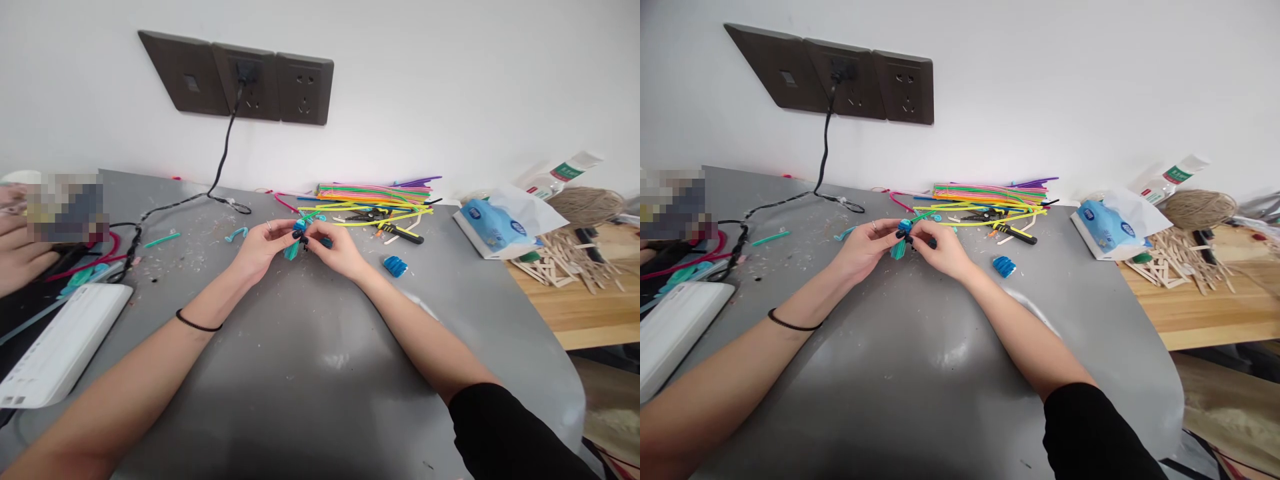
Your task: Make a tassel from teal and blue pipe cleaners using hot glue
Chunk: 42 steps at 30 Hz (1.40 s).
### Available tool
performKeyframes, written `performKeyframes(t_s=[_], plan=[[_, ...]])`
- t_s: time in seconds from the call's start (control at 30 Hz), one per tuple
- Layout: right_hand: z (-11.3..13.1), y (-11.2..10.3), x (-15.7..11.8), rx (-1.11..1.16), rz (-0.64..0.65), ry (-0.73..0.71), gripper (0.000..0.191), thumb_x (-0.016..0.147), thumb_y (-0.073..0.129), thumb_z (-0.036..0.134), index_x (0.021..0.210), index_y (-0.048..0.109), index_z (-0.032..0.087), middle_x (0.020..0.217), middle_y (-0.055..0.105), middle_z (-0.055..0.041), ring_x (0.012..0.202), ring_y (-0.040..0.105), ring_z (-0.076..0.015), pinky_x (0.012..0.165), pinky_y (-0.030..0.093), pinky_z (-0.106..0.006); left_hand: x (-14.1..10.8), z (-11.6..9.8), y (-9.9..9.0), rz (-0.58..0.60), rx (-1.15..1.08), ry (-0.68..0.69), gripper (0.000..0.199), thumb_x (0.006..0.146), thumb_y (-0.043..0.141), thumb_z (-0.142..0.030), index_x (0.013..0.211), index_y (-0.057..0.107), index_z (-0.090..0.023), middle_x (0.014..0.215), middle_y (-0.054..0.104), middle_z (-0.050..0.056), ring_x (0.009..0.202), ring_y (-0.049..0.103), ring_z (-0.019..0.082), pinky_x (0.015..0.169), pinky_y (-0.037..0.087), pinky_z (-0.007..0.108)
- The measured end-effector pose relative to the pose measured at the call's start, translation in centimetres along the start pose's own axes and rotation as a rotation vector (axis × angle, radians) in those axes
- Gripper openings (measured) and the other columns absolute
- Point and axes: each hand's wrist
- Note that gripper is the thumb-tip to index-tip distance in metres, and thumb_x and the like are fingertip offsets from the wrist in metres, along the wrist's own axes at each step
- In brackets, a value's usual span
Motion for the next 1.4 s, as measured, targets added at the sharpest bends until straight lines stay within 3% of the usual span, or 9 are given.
performKeyframes(t_s=[0.27,0.63,0.93,1.1,1.27,1.4], plan=[[-0.14,0.21,0.08,0.019,-0.028,-0.011,0.020,0.096,0.062,0.039,0.084,0.060,0.022,0.080,0.065,-0.0010,0.074,0.057,-0.0159,0.073,0.048,-0.031,-0.30,-0.37,0.38,0.010,0.069,0.042,0.055,0.047,0.112,-0.050,0.089,0.089,-0.023,0.093,0.085,0.009,0.092,0.078,0.027,0.085,0.062,0.038],[-0.27,0.18,0.08,0.011,-0.019,0.010,0.024,0.098,0.065,0.044,0.090,0.063,0.022,0.084,0.070,-0.0022,0.077,0.062,-0.0173,0.075,0.052,-0.032,0.05,0.14,0.25,-0.004,0.071,0.050,0.054,0.053,0.108,-0.058,0.088,0.086,-0.022,0.096,0.086,0.011,0.107,0.079,0.032,0.096,0.062,0.041],[-0.18,0.22,0.05,0.002,-0.022,0.006,0.018,0.097,0.063,0.039,0.090,0.064,0.022,0.081,0.070,-0.0018,0.076,0.063,-0.0171,0.074,0.051,-0.031,0.19,0.41,-0.04,-0.069,0.112,0.085,0.066,0.055,0.103,-0.072,0.096,0.089,-0.023,0.100,0.087,0.011,0.100,0.079,0.029,0.086,0.062,0.035],[-0.10,0.23,0.04,0.008,-0.018,0.011,0.018,0.098,0.064,0.039,0.092,0.063,0.022,0.083,0.070,-0.0017,0.076,0.063,-0.0171,0.075,0.052,-0.032,0.18,0.43,-0.09,-0.090,0.104,0.099,0.065,0.057,0.104,-0.068,0.099,0.087,-0.022,0.103,0.087,0.011,0.101,0.079,0.029,0.085,0.062,0.035],[-0.39,0.34,-0.10,0.086,-0.077,0.015,0.019,0.100,0.065,0.038,0.109,0.057,0.024,0.087,0.071,-0.0001,0.077,0.066,-0.0164,0.076,0.054,-0.032,0.22,0.55,-0.13,-0.077,0.082,0.076,0.071,0.059,0.104,-0.067,0.109,0.084,-0.020,0.105,0.086,0.012,0.101,0.079,0.028,0.084,0.061,0.033],[-0.78,0.36,-0.20,0.107,-0.099,-0.019,0.036,0.101,0.067,0.036,0.132,0.052,0.024,0.087,0.068,0.0033,0.075,0.066,-0.0145,0.076,0.055,-0.031,0.18,0.42,-0.20,-0.062,0.086,0.053,0.071,0.060,0.104,-0.068,0.107,0.083,-0.020,0.105,0.085,0.012,0.101,0.078,0.028,0.084,0.061,0.034]])
Point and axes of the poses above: each hand's wrist, its own x-axis towards the middle knuckle, its own y-axis out of the palm, z = x × y
